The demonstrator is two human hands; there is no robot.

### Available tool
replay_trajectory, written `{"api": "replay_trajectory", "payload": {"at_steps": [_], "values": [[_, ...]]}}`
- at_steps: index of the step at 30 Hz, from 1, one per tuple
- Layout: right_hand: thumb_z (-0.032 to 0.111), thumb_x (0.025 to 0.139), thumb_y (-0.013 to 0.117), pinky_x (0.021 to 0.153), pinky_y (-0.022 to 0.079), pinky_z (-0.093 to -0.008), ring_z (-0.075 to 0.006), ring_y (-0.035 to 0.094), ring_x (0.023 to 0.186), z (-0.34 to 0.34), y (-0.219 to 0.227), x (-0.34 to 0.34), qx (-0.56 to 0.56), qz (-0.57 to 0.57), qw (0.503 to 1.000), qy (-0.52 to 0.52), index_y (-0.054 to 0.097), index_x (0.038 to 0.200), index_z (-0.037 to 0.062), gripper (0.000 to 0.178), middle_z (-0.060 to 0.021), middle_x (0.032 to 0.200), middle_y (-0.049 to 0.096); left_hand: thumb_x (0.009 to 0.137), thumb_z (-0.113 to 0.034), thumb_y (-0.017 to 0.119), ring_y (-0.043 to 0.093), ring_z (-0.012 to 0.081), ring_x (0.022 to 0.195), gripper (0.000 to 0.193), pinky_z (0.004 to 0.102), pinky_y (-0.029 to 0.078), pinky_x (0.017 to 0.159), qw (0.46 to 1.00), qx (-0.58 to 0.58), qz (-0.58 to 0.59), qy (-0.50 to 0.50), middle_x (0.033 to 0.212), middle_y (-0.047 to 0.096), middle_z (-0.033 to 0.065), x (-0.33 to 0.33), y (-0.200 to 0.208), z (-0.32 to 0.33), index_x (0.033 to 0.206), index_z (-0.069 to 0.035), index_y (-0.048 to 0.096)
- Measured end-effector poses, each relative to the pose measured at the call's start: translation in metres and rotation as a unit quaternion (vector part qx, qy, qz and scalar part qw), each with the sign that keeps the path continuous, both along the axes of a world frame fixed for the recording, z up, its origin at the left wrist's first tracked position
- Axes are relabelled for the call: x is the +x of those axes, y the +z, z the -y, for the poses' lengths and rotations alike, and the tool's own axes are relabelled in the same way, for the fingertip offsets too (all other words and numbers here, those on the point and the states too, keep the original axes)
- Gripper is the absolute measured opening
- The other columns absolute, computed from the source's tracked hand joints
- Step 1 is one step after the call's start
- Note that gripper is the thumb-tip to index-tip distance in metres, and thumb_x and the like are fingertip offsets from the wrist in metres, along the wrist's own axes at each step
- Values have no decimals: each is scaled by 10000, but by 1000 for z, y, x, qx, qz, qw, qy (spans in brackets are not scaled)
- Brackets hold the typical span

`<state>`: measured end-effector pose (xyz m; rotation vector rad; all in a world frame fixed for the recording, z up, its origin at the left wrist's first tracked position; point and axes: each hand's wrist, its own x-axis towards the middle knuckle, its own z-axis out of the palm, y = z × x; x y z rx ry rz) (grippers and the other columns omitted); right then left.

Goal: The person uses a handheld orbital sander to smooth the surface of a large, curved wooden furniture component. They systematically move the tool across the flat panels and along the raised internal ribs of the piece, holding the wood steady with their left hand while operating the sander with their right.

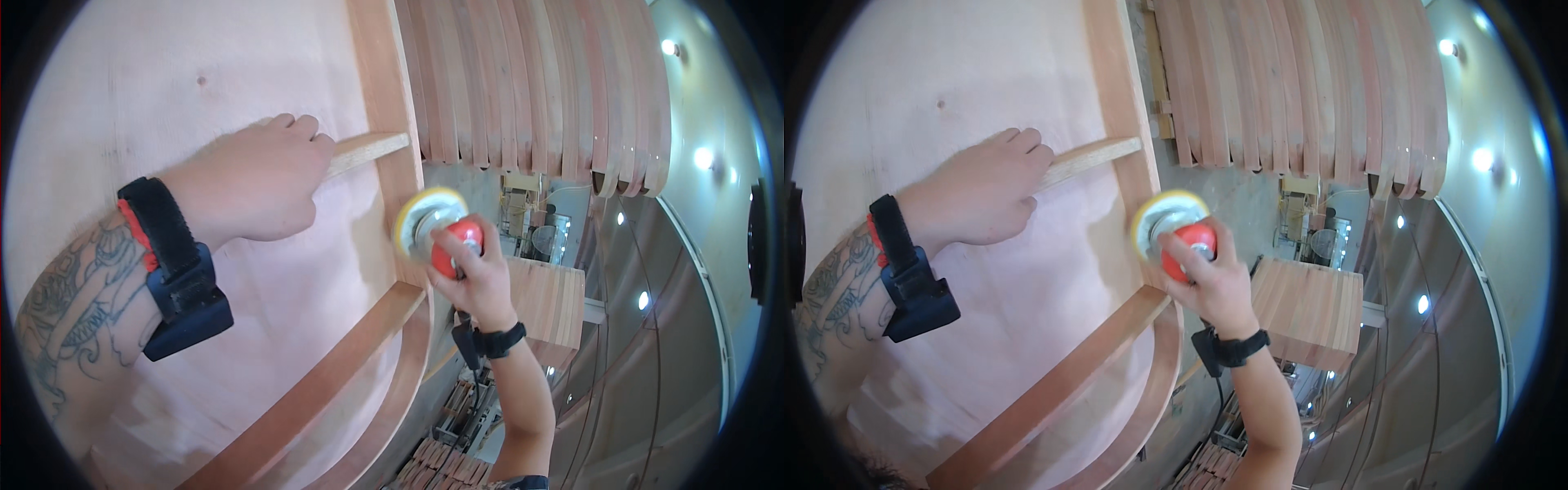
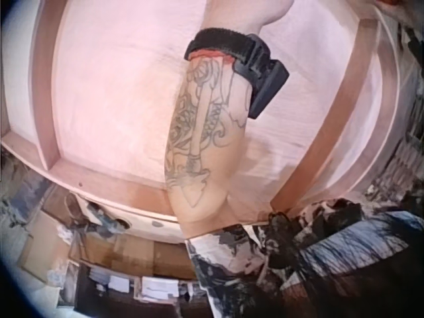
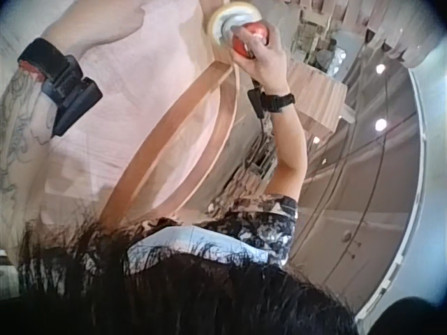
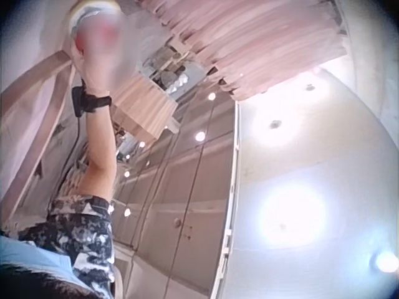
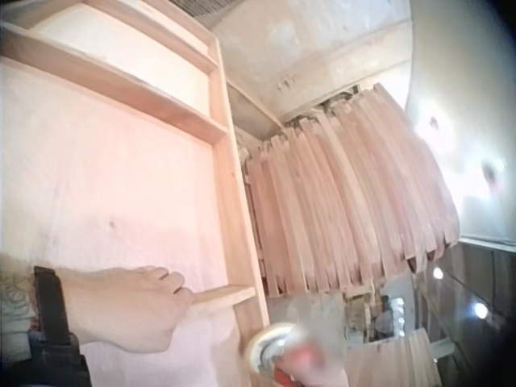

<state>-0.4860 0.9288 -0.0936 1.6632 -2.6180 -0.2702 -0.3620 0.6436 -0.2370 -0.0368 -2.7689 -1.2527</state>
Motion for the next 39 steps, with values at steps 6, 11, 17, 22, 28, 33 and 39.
{"api": "replay_trajectory", "payload": {"at_steps": [6, 11, 17, 22, 28, 33, 39], "values": [[244, 697, 889, 677, 632, -382, -319, 706, 926, -66, 0, 31, -6, -60, 997, -44, 740, 1188, 311, 518, -162, 1249, 576, 805, -33, 614, 549, 365, 1128, 286, 451, 507, 947, 999, 3, 31, -25, 1154, 557, 184, -9, -1, -2, 1078, 51, 595], [214, 692, 882, 770, 621, -424, -347, 684, 1019, -93, 1, 33, -32, -64, 994, -80, 728, 1214, 267, 547, -193, 1254, 574, 803, -28, 615, 548, 360, 1127, 319, 449, 507, 942, 998, -1, 54, -34, 1151, 551, 183, -9, 1, 0, 1109, 58, 595], [168, 733, 853, 877, 570, -458, -400, 650, 1047, -78, -5, -4, -85, 17, 988, -128, 678, 1251, 177, 547, -223, 1239, 579, 801, -23, 613, 550, 356, 1111, 337, 448, 508, 936, 998, -6, 61, -31, 1141, 549, 179, -7, 4, 0, 1128, 58, 596], [188, 772, 828, 899, 565, -454, -401, 652, 1058, -2, -7, -37, -89, 47, 993, -68, 675, 1249, 162, 502, -211, 1195, 632, 797, -16, 608, 550, 360, 1100, 317, 451, 505, 925, 999, -4, 42, -30, 1126, 546, 180, -8, 3, -2, 1107, 53, 591], [320, 819, 808, 911, 550, -448, -386, 674, 1056, 96, -19, -76, -137, 69, 984, -94, 598, 1347, 153, 593, -191, 1166, 682, 794, -29, 610, 551, 370, 1095, 290, 464, 502, 916, 999, 6, 36, -35, 1109, 551, 186, -5, 1, 2, 1070, 52, 580], [485, 838, 771, 915, 540, -428, -350, 697, 1058, 117, -21, -87, -166, 102, 948, -253, 578, 1371, 90, 691, -202, 1153, 710, 788, -32, 612, 554, 375, 1095, 295, 468, 501, 918, 999, -2, 34, -36, 1112, 558, 191, -6, 2, 0, 1068, 55, 581], [476, 858, 753, 938, 526, -382, -316, 694, 1066, 34, -41, -86, -178, 118, 901, -376, 627, 1346, 68, 648, -221, 1125, 714, 784, -29, 626, 555, 368, 1104, 303, 458, 503, 939, 998, 2, 52, -26, 1131, 560, 190, -5, 1, 2, 1073, 53, 587]]}}
